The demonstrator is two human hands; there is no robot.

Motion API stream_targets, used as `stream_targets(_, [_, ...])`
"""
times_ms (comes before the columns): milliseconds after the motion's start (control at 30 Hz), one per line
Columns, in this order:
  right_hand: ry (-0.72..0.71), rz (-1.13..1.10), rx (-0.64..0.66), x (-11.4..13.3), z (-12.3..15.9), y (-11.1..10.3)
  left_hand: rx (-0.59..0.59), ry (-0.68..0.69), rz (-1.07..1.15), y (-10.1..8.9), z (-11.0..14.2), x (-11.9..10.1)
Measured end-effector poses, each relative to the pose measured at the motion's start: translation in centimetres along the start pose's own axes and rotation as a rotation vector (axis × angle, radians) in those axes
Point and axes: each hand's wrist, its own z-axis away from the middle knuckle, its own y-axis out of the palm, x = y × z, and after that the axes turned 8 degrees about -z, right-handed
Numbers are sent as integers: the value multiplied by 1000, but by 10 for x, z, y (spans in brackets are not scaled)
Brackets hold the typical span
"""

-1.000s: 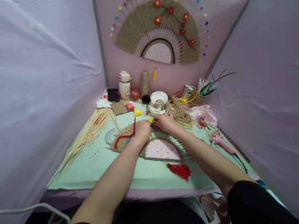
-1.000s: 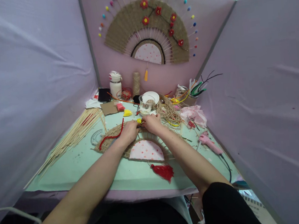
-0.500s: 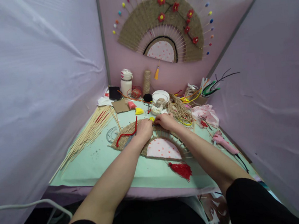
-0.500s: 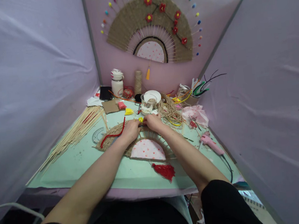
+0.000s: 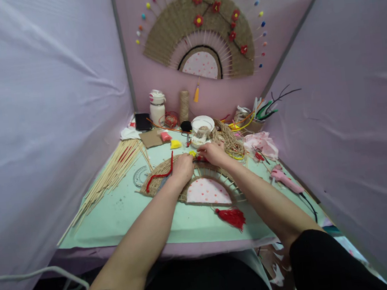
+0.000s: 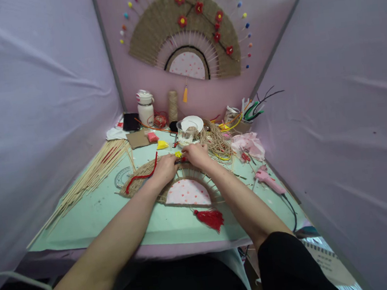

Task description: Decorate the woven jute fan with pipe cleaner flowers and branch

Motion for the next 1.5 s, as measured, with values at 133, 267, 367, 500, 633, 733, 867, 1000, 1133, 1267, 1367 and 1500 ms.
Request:
stream_targets(133, [51, -96, -142, -3, 20, -24, -45, -9, 6, -2, 0, -1])
stream_targets(267, [114, -205, -292, -10, 51, -31, -116, 39, 18, 0, -2, -1])
stream_targets(367, [171, -304, -343, -15, 69, -23, -121, 98, 19, 4, -4, 1])
stream_targets(500, [202, -395, -383, -20, 78, -11, -126, 148, 11, 9, -8, 1])
stream_targets(633, [192, -428, -432, -23, 81, -6, -131, 180, -7, 6, -12, -2])
stream_targets(733, [180, -446, -436, -25, 84, -4, -95, 175, -31, -3, -17, -4])
stream_targets(867, [167, -445, -410, -26, 86, 0, -48, 129, -59, -12, -28, -7])
stream_targets(1000, [152, -429, -396, -26, 86, 5, -55, 105, -28, -10, -42, -14])
stream_targets(1133, [147, -431, -395, -28, 87, 6, -5, 110, -20, -4, -50, -20])
stream_targets(1267, [137, -441, -419, -30, 89, 4, 28, 85, -21, -3, -52, -23])
stream_targets(1367, [124, -441, -431, -30, 90, 3, 39, 53, -4, -4, -51, -24])
stream_targets(1500, [126, -443, -425, -29, 91, 3, 51, 50, -7, -5, -48, -27])
